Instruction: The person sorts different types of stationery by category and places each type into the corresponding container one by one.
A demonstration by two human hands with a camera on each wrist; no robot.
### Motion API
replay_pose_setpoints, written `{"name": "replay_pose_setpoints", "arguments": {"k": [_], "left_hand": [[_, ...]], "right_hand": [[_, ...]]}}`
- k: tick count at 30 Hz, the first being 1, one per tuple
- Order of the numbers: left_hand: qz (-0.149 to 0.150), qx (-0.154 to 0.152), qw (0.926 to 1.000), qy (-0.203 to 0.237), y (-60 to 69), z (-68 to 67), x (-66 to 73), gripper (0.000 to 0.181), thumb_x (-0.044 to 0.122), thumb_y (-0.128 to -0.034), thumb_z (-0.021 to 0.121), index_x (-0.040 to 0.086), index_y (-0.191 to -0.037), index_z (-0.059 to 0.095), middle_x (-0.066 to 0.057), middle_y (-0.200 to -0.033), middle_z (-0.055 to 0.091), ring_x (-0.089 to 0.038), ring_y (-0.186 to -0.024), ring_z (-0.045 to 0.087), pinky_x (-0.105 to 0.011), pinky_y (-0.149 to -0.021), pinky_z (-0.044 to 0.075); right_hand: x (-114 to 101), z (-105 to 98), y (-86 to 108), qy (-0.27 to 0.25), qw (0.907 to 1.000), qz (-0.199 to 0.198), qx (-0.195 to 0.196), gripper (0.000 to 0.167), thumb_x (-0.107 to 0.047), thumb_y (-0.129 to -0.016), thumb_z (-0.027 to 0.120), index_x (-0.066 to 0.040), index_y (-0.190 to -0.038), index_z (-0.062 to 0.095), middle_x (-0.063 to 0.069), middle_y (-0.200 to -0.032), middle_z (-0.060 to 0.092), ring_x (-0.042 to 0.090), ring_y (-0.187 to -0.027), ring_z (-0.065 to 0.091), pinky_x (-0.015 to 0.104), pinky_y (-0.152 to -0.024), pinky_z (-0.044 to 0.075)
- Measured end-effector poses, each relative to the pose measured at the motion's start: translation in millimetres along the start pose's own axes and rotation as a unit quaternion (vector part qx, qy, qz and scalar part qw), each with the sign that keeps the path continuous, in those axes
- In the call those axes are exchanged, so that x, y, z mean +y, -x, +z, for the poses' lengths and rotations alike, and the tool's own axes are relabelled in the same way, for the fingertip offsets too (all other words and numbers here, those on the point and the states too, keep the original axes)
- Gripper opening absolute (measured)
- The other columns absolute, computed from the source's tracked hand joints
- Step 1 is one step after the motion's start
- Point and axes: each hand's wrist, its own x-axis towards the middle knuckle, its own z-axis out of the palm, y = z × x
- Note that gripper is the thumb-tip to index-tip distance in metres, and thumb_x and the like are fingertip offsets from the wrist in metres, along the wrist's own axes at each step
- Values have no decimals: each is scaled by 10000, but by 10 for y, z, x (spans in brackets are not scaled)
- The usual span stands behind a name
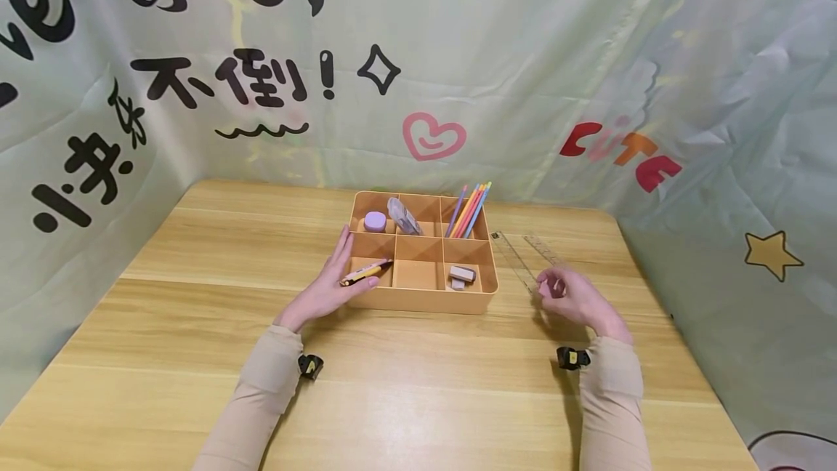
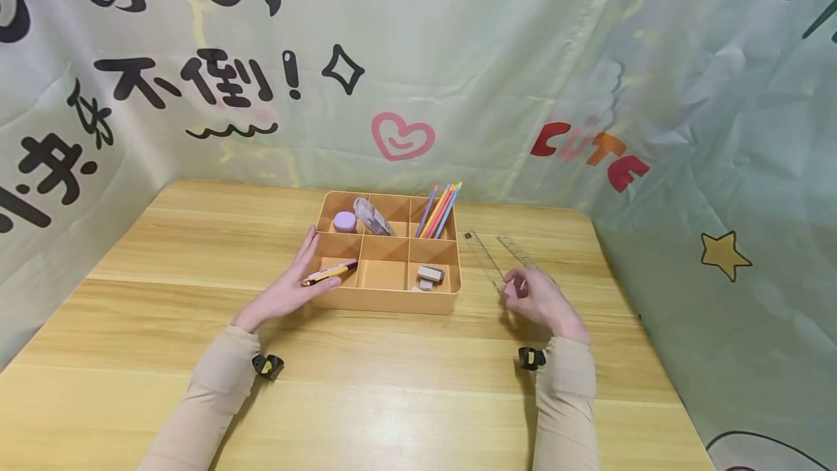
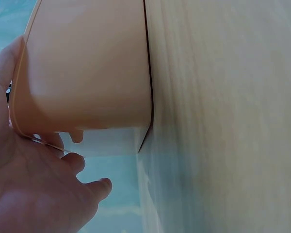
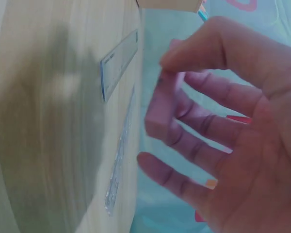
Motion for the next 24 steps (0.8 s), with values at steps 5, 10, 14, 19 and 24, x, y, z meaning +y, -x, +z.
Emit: {"name": "replay_pose_setpoints", "arguments": {"k": [5,10,14,19,24], "left_hand": [[-36,-1,10000,-15,3,2,2,1066,446,-945,665,120,-1619,-94,63,-1673,-256,-407,-1566,-111,-704,-1221,17],[-71,-8,10000,9,6,1,9,1074,445,-940,672,118,-1618,-94,61,-1673,-256,-391,-1568,-119,-700,-1223,8],[-87,-11,10000,12,10,1,16,1077,442,-939,674,118,-1618,-96,63,-1672,-257,-383,-1569,-122,-699,-1223,6],[-78,-19,10000,35,11,1,15,1070,440,-942,670,120,-1618,-96,71,-1669,-263,-380,-1569,-124,-704,-1220,6],[-42,-9,10000,31,9,-3,14,1064,431,-945,669,115,-1619,-92,64,-1672,-258,-385,-1570,-119,-702,-1222,15]], "right_hand": [[-66,2,-25,61,9987,-152,484,259,15,-793,674,23,-1051,646,102,-869,624,176,-795,551,215,-672,474],[-122,34,-47,164,9935,-395,1052,239,13,-818,659,-1,-1057,652,98,-886,632,186,-816,563,286,-719,500],[-166,66,-69,265,9858,-722,1495,250,43,-811,677,10,-1058,655,98,-899,628,178,-808,563,369,-750,518],[-237,96,-104,323,9733,-1113,1980,313,91,-778,711,36,-1081,659,126,-937,640,204,-833,575,322,-766,505],[-313,109,-126,307,9657,-1195,2286,341,101,-776,711,43,-1107,653,153,-997,642,221,-856,588,193,-784,450]]}}
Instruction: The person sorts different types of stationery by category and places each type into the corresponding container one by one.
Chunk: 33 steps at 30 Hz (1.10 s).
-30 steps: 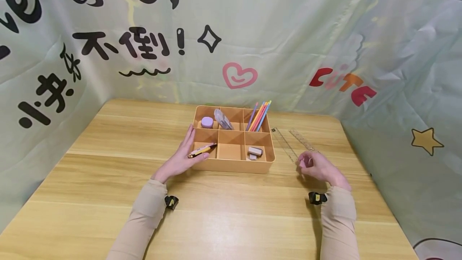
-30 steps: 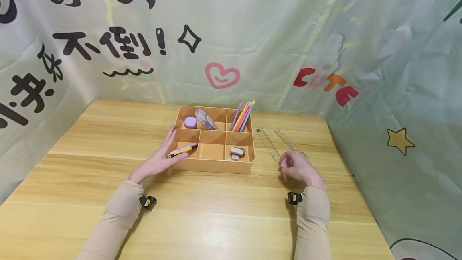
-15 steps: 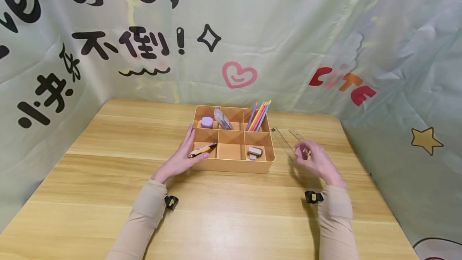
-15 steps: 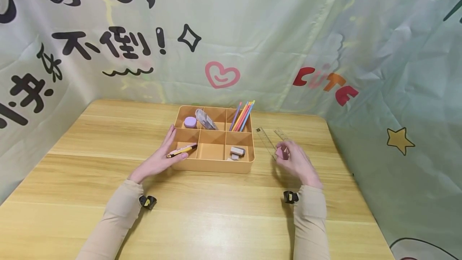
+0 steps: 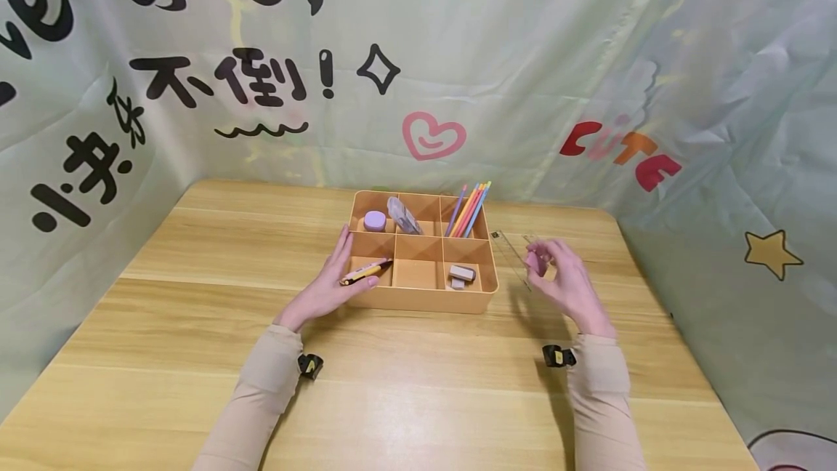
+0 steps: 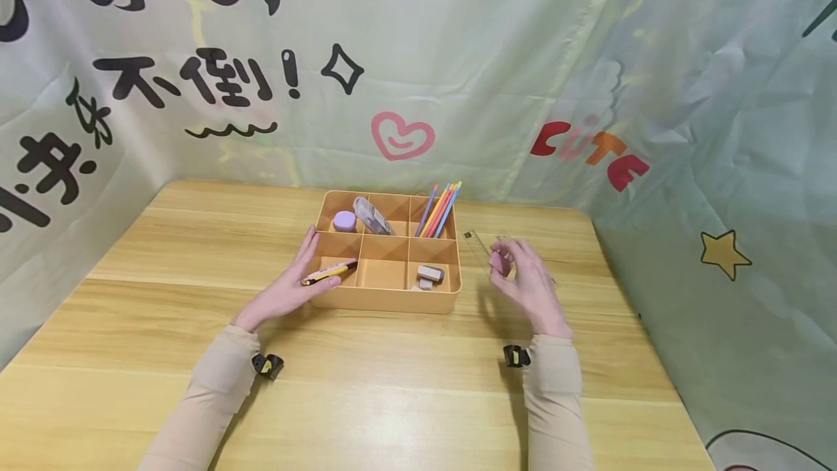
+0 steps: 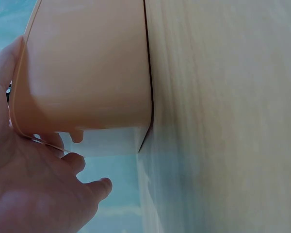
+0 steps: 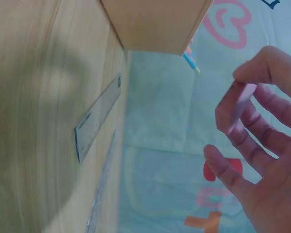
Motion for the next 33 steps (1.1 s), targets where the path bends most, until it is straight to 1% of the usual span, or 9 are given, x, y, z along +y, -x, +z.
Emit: {"name": "replay_pose_setpoints", "arguments": {"k": [3,8,11,12,15,18,24,30,33], "left_hand": [[15,1,10000,-18,-1,-8,1,1061,425,-947,667,109,-1618,-91,54,-1674,-256,-387,-1570,-119,-702,-1223,16],[19,2,10000,-10,-2,-21,6,1064,425,-945,669,108,-1618,-92,45,-1675,-255,-385,-1569,-124,-708,-1219,10],[17,2,10000,-5,-3,-24,8,1064,426,-946,669,114,-1618,-94,49,-1675,-254,-384,-1568,-125,-713,-1215,11],[2,2,10000,3,-4,-23,7,1065,427,-945,671,120,-1619,-95,56,-1674,-255,-373,-1570,-126,-707,-1219,12],[5,4,10000,-15,-9,-17,3,1063,425,-947,669,122,-1619,-97,57,-1674,-254,-371,-1571,-123,-702,-1223,14],[29,13,10000,-22,-6,-14,2,1062,415,-950,670,124,-1616,-104,50,-1674,-256,-381,-1570,-121,-693,-1228,14],[34,-15,10000,38,12,-8,11,1061,401,-952,673,150,-1610,-120,53,-1671,-264,-382,-1567,-135,-691,-1228,7],[-56,-39,10000,13,19,-4,24,1056,440,-950,659,178,-1611,-121,79,-1669,-262,-363,-1570,-131,-694,-1227,2],[-53,-58,10000,14,15,-4,22,1054,445,-951,656,173,-1611,-120,79,-1668,-265,-366,-1569,-132,-696,-1225,0]], "right_hand": [[-50,20,-23,-16,9997,-115,191,352,119,-763,714,50,-1103,656,161,-1000,642,238,-849,599,129,-790,428],[-155,90,-87,-113,9986,-392,337,363,134,-741,727,61,-1089,654,150,-985,636,222,-835,592,113,-776,439],[-236,145,-126,-76,9983,-485,300,350,106,-750,733,46,-1086,657,138,-996,639,214,-854,593,186,-783,471],[-267,164,-140,-71,9983,-510,272,351,98,-753,736,43,-1091,660,139,-1001,641,224,-863,598,231,-792,490],[-356,221,-177,-30,9986,-521,113,352,61,-776,745,20,-1116,664,131,-1036,646,244,-904,609,377,-830,534],[-440,277,-224,-10,9985,-542,-99,354,32,-799,751,7,-1141,660,129,-1059,644,256,-926,616,457,-850,561],[-579,377,-316,168,9968,-697,-362,357,0,-808,768,5,-1150,668,111,-1022,650,247,-883,607,420,-782,554],[-630,457,-374,353,9937,-763,-747,366,-18,-788,794,-5,-1136,683,112,-1033,675,255,-892,632,436,-796,558],[-644,477,-390,525,9913,-782,-923,359,-41,-784,799,-21,-1126,691,99,-1015,676,240,-870,615,424,-773,535]]}}
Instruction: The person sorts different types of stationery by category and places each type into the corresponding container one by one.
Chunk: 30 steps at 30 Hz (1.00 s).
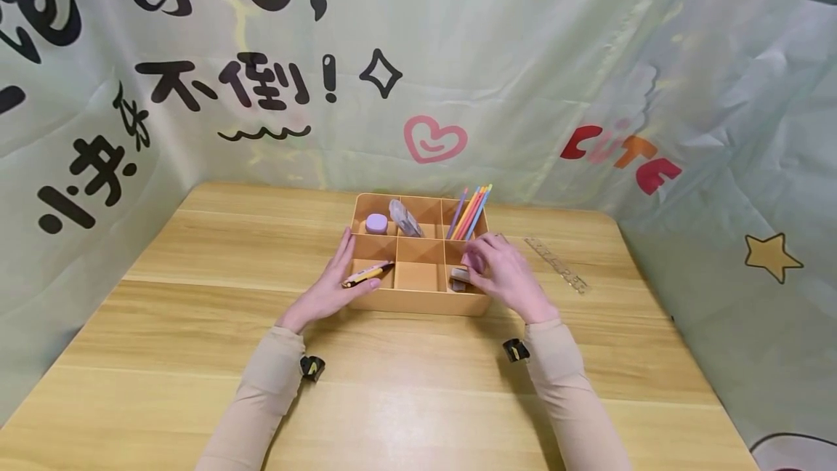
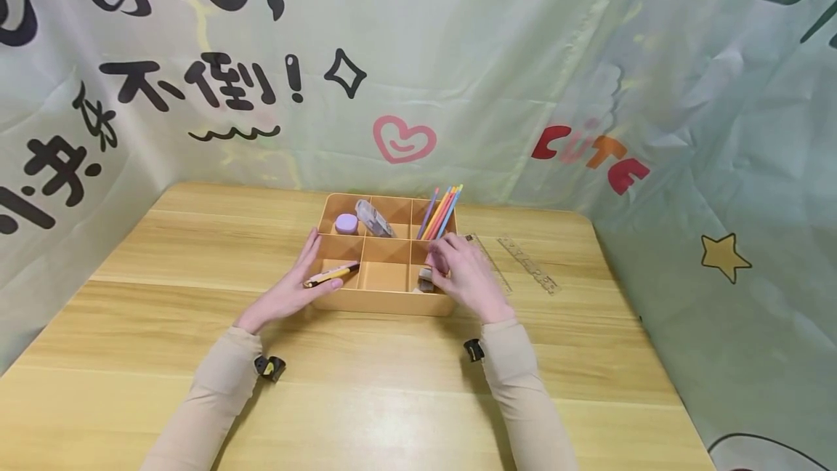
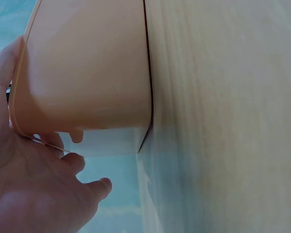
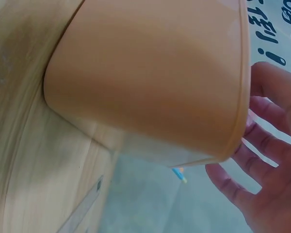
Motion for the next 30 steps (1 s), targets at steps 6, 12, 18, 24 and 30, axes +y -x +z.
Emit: {"name": "replay_pose_setpoints", "arguments": {"k": [6,12,18,24,30], "left_hand": [[66,60,9999,-76,-13,-2,-22,1057,433,-950,661,170,-1612,-119,47,-1674,-258,-371,-1570,-126,-684,-1232,12],[191,79,9997,-138,-27,2,-42,1049,425,-953,659,129,-1614,-101,-3,-1683,-237,-399,-1566,-113,-688,-1226,-2],[175,62,9997,-128,-26,-1,-47,1051,437,-953,653,143,-1613,-110,6,-1680,-245,-401,-1565,-115,-695,-1222,-1],[74,30,9999,-132,-14,-5,-32,1052,445,-949,655,179,-1614,-115,52,-1672,-259,-370,-1570,-121,-682,-1232,15],[38,-5,9999,-114,-8,-4,-23,1058,473,-946,651,194,-1613,-121,60,-1673,-259,-383,-1569,-119,-697,-1224,23]], "right_hand": [[-4,15,-28,122,9996,-16,-253,349,-47,-773,807,-37,-1106,703,79,-963,670,222,-813,608,395,-738,522],[-6,21,-70,160,9980,48,-605,348,-99,-795,827,-42,-1119,714,64,-970,677,226,-861,634,463,-864,528],[-27,34,-131,301,9955,-27,-894,245,-128,-830,809,-56,-1048,722,18,-879,654,145,-752,562,380,-780,477],[-22,72,-156,219,9935,-43,-1114,167,-106,-856,782,-71,-1010,728,8,-875,650,112,-728,565,304,-696,509],[-21,87,-166,253,9913,-98,-1290,167,-51,-859,746,-48,-1026,728,59,-947,705,165,-790,654,339,-723,562]]}}
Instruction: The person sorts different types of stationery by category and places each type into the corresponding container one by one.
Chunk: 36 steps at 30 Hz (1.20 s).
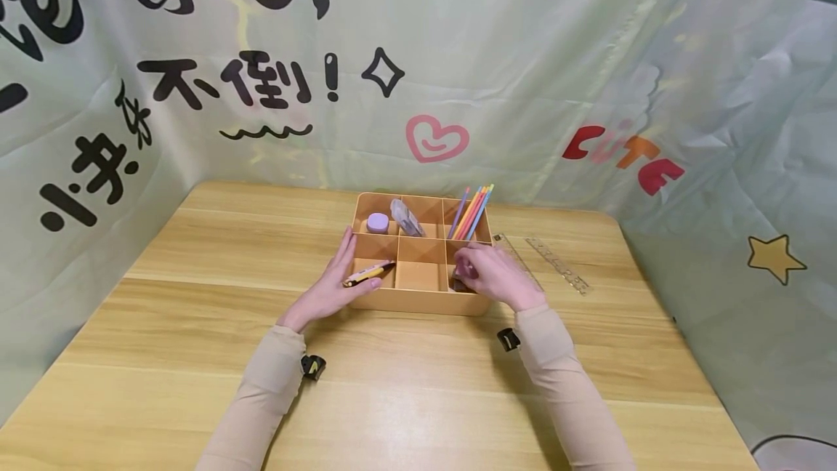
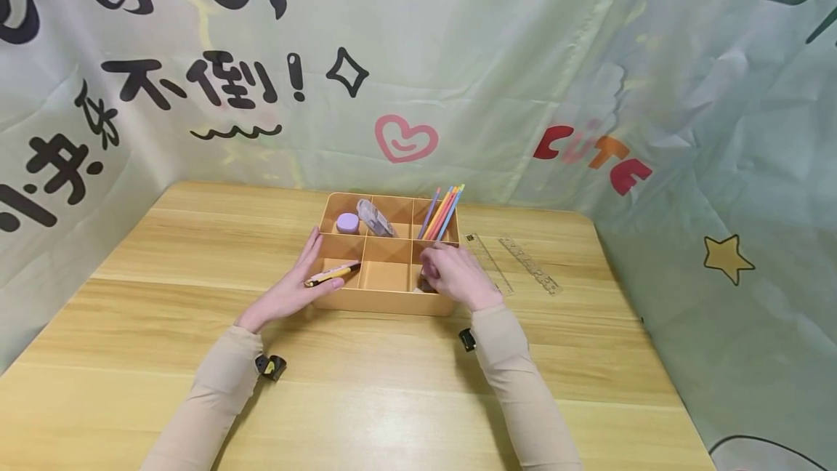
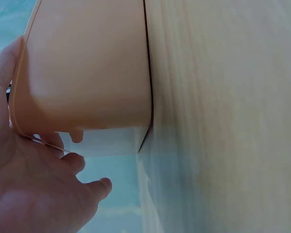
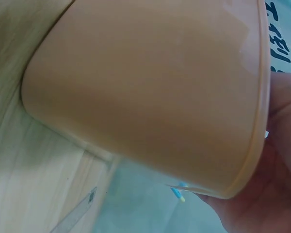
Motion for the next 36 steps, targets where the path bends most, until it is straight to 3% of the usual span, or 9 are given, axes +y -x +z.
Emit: {"name": "replay_pose_setpoints", "arguments": {"k": [10,19,29,36], "left_hand": [[-2,7,10000,76,-7,3,-15,1059,460,-945,657,209,-1610,-127,78,-1668,-263,-362,-1571,-134,-684,-1231,9],[1,-10,9999,140,-8,12,-22,1059,452,-946,661,190,-1612,-120,84,-1667,-265,-366,-1569,-141,-685,-1231,7],[7,-20,9998,203,-6,14,-21,1060,433,-950,667,171,-1613,-117,85,-1667,-265,-380,-1565,-148,-678,-1235,5],[25,-14,9996,271,-5,7,-13,1060,390,-949,682,151,-1616,-107,82,-1668,-266,-358,-1568,-157,-644,-1253,20]], "right_hand": [[-15,12,-21,-103,9998,98,-156,151,-4,-860,702,-39,-1000,744,75,-921,742,150,-742,650,304,-678,559],[-3,28,-31,-121,9989,184,-417,77,-36,-837,779,-84,-885,741,26,-789,708,98,-665,549,245,-616,464],[2,-4,-66,-68,9968,186,-778,46,-78,-881,748,-105,-846,760,11,-721,674,87,-628,487,224,-578,369],[-10,-9,-98,-61,9936,406,-1048,54,-151,-885,768,-98,-884,773,-4,-775,720,88,-679,577,271,-649,471]]}}
